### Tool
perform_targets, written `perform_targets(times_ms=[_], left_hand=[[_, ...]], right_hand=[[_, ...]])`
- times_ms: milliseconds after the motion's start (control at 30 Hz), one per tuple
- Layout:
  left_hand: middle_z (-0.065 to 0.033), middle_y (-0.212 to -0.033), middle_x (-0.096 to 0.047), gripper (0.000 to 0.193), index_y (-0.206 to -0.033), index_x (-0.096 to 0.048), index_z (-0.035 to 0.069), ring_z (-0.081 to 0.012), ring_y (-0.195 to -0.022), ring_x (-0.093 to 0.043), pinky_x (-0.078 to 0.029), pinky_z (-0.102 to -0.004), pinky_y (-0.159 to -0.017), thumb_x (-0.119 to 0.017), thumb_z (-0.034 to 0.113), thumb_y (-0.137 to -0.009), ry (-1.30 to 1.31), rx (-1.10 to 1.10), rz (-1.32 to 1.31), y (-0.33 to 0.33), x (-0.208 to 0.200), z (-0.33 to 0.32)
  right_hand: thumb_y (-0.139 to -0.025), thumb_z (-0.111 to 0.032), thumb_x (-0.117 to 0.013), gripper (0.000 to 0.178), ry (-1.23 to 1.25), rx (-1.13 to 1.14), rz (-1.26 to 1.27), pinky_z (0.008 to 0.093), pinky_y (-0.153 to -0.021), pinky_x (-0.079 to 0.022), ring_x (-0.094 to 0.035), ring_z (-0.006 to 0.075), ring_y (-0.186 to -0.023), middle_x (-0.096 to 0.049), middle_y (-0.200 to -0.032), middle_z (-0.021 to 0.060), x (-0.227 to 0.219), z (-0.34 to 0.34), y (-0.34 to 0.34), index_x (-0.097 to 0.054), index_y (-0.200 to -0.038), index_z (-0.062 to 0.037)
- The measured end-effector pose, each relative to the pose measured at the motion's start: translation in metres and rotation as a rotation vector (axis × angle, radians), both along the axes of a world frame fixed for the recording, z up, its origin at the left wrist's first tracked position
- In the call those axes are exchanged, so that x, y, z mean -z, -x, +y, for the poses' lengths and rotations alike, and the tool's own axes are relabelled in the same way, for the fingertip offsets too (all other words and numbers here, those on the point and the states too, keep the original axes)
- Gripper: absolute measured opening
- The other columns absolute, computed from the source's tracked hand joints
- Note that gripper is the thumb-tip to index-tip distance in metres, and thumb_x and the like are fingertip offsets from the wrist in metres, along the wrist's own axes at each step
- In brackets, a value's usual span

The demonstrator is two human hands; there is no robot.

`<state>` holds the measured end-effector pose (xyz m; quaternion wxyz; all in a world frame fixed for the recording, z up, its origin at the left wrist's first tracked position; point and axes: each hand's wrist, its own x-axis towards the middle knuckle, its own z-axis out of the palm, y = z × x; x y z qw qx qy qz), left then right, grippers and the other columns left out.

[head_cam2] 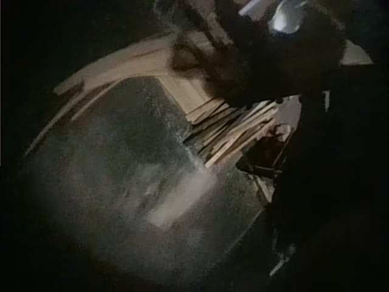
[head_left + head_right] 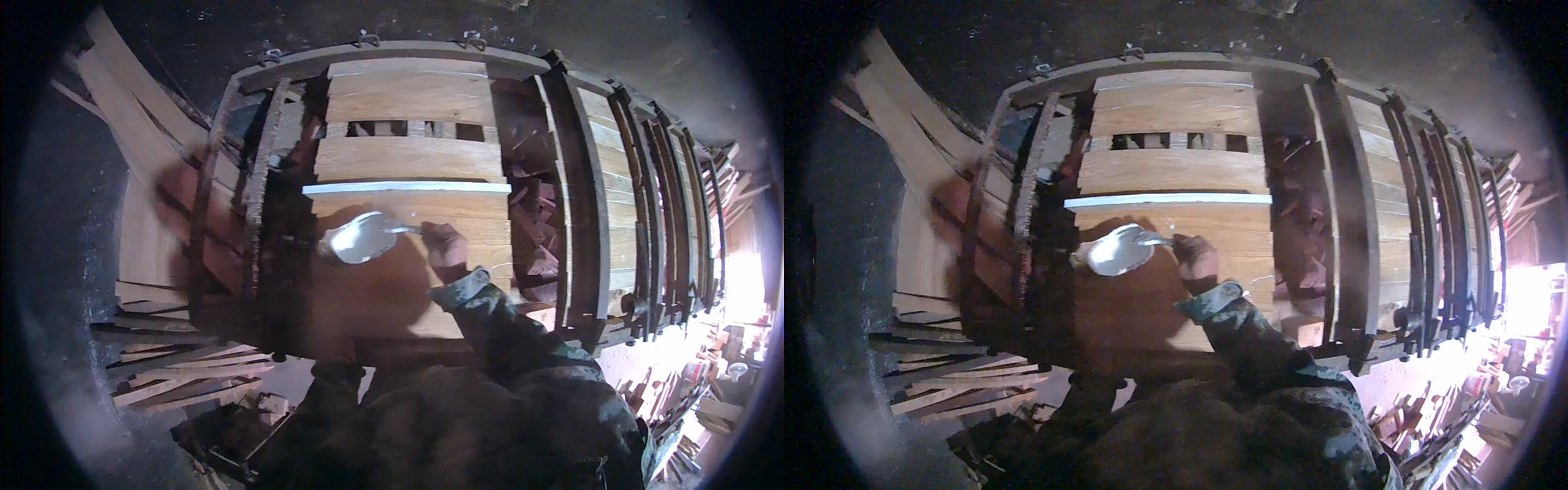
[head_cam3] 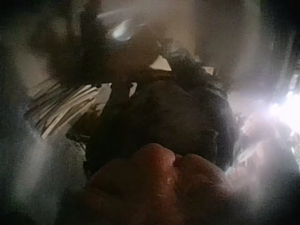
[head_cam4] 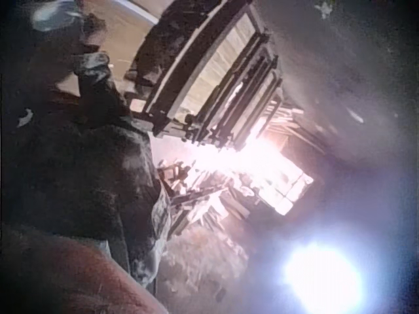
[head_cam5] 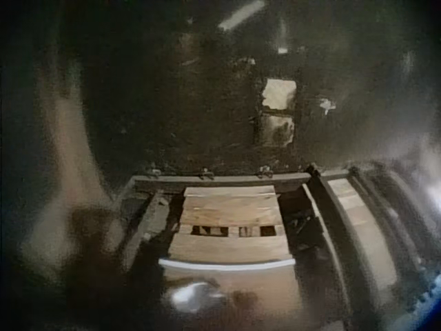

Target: The person repeatedly scoops white glue from a small container and spreads it along the edges of wooden planks on a workbench. The person then places additional planks on top of the glued ones, pressing them into place. The process is repeated multiple times throughout the clip.

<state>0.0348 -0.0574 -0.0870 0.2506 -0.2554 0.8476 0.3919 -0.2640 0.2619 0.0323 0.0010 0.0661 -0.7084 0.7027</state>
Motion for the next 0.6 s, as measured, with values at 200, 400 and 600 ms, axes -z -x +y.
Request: perform_targets(times_ms=[200,400,600], left_hand=[[-0.0129,-0.123,-0.065,0.047,-0.141,-0.051,0.004,-0.0275,-0.112,-0.062,-0.052,-0.0415,-0.097,-0.055,0.028,-0.102,-0.009,-0.083,0.130,0.028,-0.025,-0.004],[-0.0129,-0.123,-0.066,0.046,-0.139,-0.053,0.004,-0.0276,-0.112,-0.062,-0.051,-0.0417,-0.098,-0.057,0.029,-0.101,0.061,-0.161,0.508,0.139,-0.045,-0.037],[-0.0129,-0.122,-0.066,0.045,-0.137,-0.055,0.004,-0.0276,-0.113,-0.062,-0.051,-0.0419,-0.098,-0.058,0.030,-0.101,0.192,-0.079,0.606,0.266,-0.032,-0.099]], right_hand=[[-0.091,-0.013,-0.062,0.038,-0.442,-0.174,0.243,0.0415,-0.082,-0.056,-0.069,0.0333,-0.091,-0.070,-0.106,0.0198,-0.032,-0.054,-0.016,-0.066,-0.129,-0.0053],[-0.087,0.002,-0.060,0.051,-0.451,0.117,-0.123,0.0274,-0.081,-0.054,-0.065,0.0135,-0.090,-0.071,-0.112,0.0103,0.004,0.037,0.012,-0.061,-0.138,-0.0033],[-0.084,-0.004,-0.067,0.048,0.256,0.475,-0.522,0.0340,-0.086,-0.055,-0.070,0.0245,-0.102,-0.071,-0.118,0.0160,0.047,0.182,0.056,-0.063,-0.132,-0.0023]])
